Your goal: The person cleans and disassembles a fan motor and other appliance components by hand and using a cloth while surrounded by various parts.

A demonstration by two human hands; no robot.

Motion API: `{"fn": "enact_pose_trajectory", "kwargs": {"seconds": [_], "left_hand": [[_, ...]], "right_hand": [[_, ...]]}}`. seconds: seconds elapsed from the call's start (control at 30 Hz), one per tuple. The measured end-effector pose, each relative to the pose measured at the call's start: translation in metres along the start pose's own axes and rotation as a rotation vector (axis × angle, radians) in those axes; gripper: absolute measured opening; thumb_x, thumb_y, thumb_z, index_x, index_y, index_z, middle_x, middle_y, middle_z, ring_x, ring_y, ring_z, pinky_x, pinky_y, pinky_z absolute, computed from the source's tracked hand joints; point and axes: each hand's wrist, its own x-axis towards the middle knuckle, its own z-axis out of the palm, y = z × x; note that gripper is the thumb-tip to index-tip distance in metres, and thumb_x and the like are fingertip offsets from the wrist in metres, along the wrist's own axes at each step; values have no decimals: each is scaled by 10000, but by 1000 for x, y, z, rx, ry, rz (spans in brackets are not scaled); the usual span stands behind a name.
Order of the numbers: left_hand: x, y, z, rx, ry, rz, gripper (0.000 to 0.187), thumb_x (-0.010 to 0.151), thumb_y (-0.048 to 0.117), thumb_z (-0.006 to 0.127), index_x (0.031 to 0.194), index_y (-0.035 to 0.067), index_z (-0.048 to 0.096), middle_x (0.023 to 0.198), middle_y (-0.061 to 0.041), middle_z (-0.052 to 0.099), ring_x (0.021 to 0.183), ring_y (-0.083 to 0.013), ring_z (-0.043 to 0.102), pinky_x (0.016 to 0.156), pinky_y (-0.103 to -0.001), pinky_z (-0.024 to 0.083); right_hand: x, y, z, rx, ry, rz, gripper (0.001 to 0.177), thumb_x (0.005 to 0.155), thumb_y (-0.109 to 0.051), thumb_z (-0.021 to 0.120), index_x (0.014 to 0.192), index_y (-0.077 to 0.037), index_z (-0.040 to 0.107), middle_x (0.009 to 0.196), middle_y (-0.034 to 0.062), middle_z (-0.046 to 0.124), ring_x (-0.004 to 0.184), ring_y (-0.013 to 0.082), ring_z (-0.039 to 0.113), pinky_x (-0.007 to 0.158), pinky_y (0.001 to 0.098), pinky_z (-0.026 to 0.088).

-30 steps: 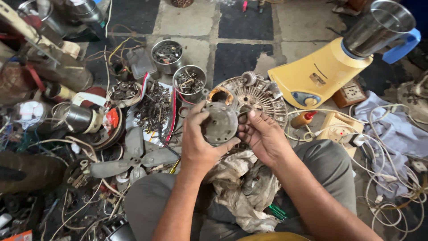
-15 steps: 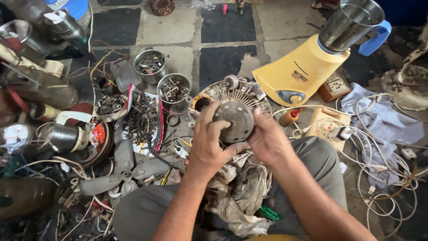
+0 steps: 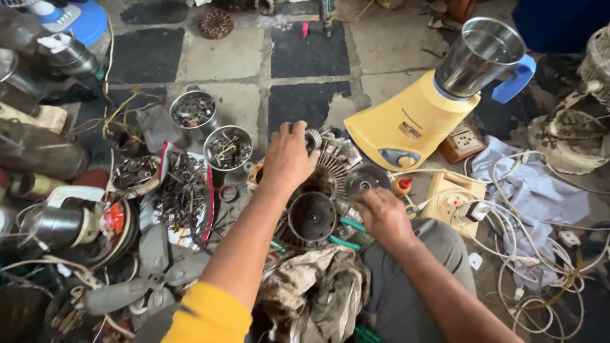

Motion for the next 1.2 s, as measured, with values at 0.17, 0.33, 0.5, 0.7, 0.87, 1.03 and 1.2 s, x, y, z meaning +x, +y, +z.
{"fn": "enact_pose_trajectory", "kwargs": {"seconds": [0.17, 0.33, 0.5, 0.7, 0.87, 1.03, 1.2], "left_hand": [[47, -4, 44, 114, -174, -108, 562, 769, 363, 837, 1211, 77, 639, 1225, -237, 610, 1128, -440, 600, 906, -494, 539], [70, -4, 49, 47, -261, -190, 378, 782, 370, 824, 1018, 80, 768, 1052, -201, 739, 1008, -378, 702, 901, -456, 574], [52, 11, 3, -305, -156, -178, 444, 757, 432, 865, 990, 67, 768, 918, -154, 773, 897, -312, 749, 826, -412, 572], [-3, 54, -70, -541, -301, -24, 443, 696, 328, 874, 1060, 110, 742, 930, -81, 782, 852, -264, 760, 787, -375, 579], [-30, 84, -106, -512, -207, 295, 464, 695, 309, 892, 1037, 46, 722, 1069, -110, 742, 997, -278, 723, 874, -377, 545], [-45, 92, -119, -460, -170, 388, 441, 700, 284, 890, 1023, 41, 713, 1058, -120, 730, 1056, -314, 684, 915, -399, 518], [-53, 96, -127, -427, -239, 319, 444, 685, 265, 879, 1041, 56, 715, 1047, -115, 705, 1035, -309, 676, 885, -400, 520]], "right_hand": [[15, -4, -12, 77, -55, -26, 126, 822, -127, 798, 925, -99, 730, 872, 100, 711, 856, 323, 685, 770, 435, 549], [12, -1, -13, 186, 118, 111, 122, 840, -107, 771, 955, -95, 733, 955, 75, 738, 872, 237, 718, 773, 347, 565], [20, 27, -18, 983, 317, 737, 146, 981, -104, 726, 1044, 13, 665, 924, 72, 737, 794, 142, 643, 743, 286, 526], [48, 27, -42, 1543, 362, 701, 180, 973, -34, 657, 1149, 3, 650, 1083, 115, 717, 916, 203, 687, 834, 360, 576], [54, 2, -63, 1793, 228, 776, 288, 957, -81, 651, 1244, -53, 654, 1161, 119, 722, 1022, 256, 714, 846, 432, 588], [44, -9, -68, 1761, 143, 665, 284, 962, -57, 676, 1244, -37, 681, 1209, 130, 719, 1053, 268, 706, 878, 420, 594], [40, -2, -71, 1591, 98, 611, 277, 922, -24, 717, 1195, 18, 693, 1136, 145, 727, 999, 252, 732, 854, 386, 604]]}}
